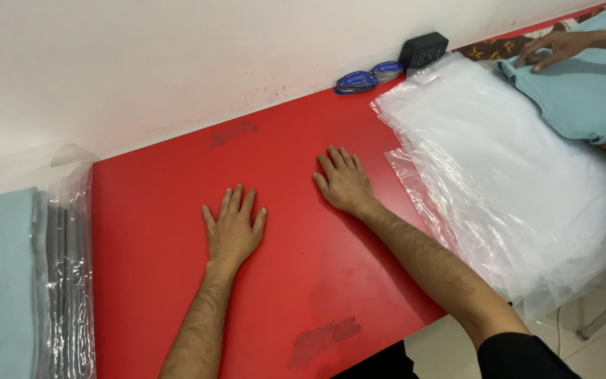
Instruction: Folding a light blue t-shirt and placing it into a clear plastic packaging bag on a red surface.
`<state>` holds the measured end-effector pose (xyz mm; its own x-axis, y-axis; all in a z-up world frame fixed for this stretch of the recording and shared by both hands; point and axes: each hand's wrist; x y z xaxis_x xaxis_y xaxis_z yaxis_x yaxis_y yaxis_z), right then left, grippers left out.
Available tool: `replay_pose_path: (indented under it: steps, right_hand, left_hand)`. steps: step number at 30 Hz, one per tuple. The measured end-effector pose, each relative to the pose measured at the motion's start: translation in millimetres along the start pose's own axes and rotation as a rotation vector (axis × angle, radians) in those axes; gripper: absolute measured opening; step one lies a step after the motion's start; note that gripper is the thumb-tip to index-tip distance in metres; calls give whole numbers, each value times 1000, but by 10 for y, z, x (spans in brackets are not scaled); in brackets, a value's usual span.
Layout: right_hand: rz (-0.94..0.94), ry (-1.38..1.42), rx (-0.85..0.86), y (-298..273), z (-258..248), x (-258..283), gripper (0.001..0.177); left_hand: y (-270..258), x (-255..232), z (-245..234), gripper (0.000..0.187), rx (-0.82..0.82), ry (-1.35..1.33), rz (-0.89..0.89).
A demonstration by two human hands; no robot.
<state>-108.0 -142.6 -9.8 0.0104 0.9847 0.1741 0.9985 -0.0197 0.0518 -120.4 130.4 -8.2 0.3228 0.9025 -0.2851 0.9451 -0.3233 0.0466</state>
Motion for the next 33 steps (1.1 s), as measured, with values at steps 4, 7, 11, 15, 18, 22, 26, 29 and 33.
replay_pose_path:
  steps: [4,7,11,15,18,22,26,29,33]
  right_hand:
    - [2,19,4,-33,-29,-20,57]
    - [-7,65,14,-48,-72,-157,55]
    - [-50,103,-216,-122,-325,-803,46]
    - [157,-83,-242,-515,-845,-1532,57]
    - [375,-84,-52,-851,-1012,-1892,81]
    - [469,-9,1,-1072,-1005,-2033,68]
    - [318,-207,-115,-1012,-661,-2315,28]
    - [234,-301,-181,-919,-462,-2459,23]
    - [298,-303,-105,-937,-311,-2310,35]
  left_hand:
    - [-8,-6,-3,53,6,12,0]
    - [-21,-33,29,53,-15,8,15]
    - [-26,-337,87,48,3,-12,95]
    - [-3,-930,341,43,73,-104,354]
    - [72,-1427,564,43,92,-201,499]
    - [341,-1913,922,41,31,-332,572]
    - [488,-2205,897,34,107,-630,465]
    - [546,-2254,915,32,119,-749,396]
    - [552,-2154,989,30,141,-829,403]
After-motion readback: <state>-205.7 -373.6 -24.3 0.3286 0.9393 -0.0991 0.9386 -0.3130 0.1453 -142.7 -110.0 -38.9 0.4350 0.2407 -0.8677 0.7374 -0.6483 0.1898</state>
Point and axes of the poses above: each hand's wrist, its own y-axis towards the middle knuckle, its own z-axis out of the palm, x = y × z, and after that the axes turned 2 degrees about -y, right-handed
